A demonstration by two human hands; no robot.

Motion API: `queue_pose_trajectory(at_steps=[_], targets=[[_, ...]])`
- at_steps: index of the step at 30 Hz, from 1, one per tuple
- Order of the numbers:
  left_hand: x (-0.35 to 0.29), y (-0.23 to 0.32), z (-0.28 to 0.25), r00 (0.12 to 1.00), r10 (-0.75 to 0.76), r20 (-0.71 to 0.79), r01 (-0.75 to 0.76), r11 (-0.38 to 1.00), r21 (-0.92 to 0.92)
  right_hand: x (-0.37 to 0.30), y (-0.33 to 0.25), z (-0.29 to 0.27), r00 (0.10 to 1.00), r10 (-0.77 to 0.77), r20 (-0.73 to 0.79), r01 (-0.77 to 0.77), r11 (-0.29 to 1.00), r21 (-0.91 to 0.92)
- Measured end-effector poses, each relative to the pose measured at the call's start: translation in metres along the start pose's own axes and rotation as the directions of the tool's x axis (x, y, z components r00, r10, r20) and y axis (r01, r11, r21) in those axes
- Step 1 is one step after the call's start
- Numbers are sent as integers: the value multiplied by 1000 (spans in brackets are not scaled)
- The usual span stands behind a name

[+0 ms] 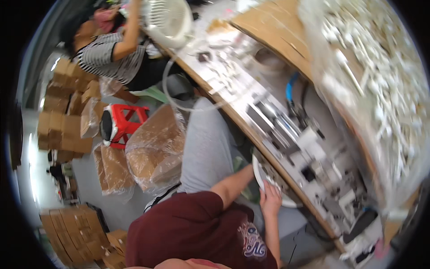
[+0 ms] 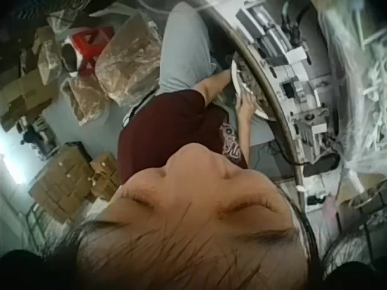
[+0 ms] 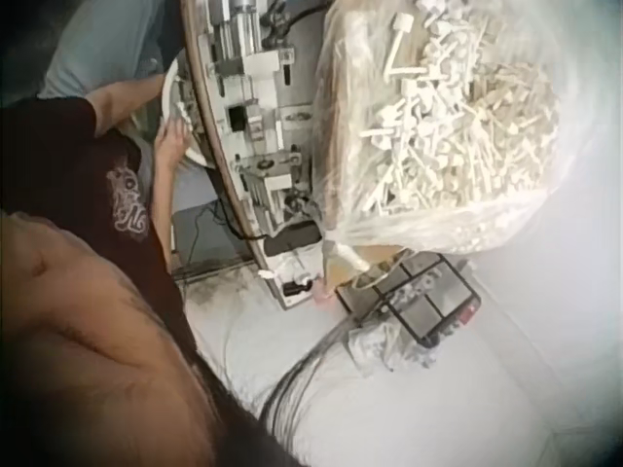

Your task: The user is assembling plastic spray bottle pump components using a pneumatic machine in a workshop setting.

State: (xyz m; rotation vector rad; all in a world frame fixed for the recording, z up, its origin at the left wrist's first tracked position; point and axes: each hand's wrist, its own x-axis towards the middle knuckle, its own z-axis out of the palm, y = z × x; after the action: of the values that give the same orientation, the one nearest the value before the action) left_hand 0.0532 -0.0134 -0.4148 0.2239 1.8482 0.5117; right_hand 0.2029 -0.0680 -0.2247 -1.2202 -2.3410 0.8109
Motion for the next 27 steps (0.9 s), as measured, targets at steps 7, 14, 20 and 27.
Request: queue_pose_trajectory(at_steps=[7, 14, 20, 27], targets=[[1, -9, -30, 995, -49, 87, 76, 936, -344, -6, -28, 32, 999, -32, 17, 31, 998, 54], [55, -27, -73, 976, -4, 218, 194, 471, -861, -12, -47, 43, 999, -27, 21, 27, 1000, -1], [-54, 96, -155, 987, 162, -13, -118, 665, -738, -15, -46, 44, 998, 55, -10, -54, 997, 53], [-171, 93, -209, 209, 978, -9, -909, 198, 367, -21, -66, 39, 988, 47, 145, -62, 993, 100]])
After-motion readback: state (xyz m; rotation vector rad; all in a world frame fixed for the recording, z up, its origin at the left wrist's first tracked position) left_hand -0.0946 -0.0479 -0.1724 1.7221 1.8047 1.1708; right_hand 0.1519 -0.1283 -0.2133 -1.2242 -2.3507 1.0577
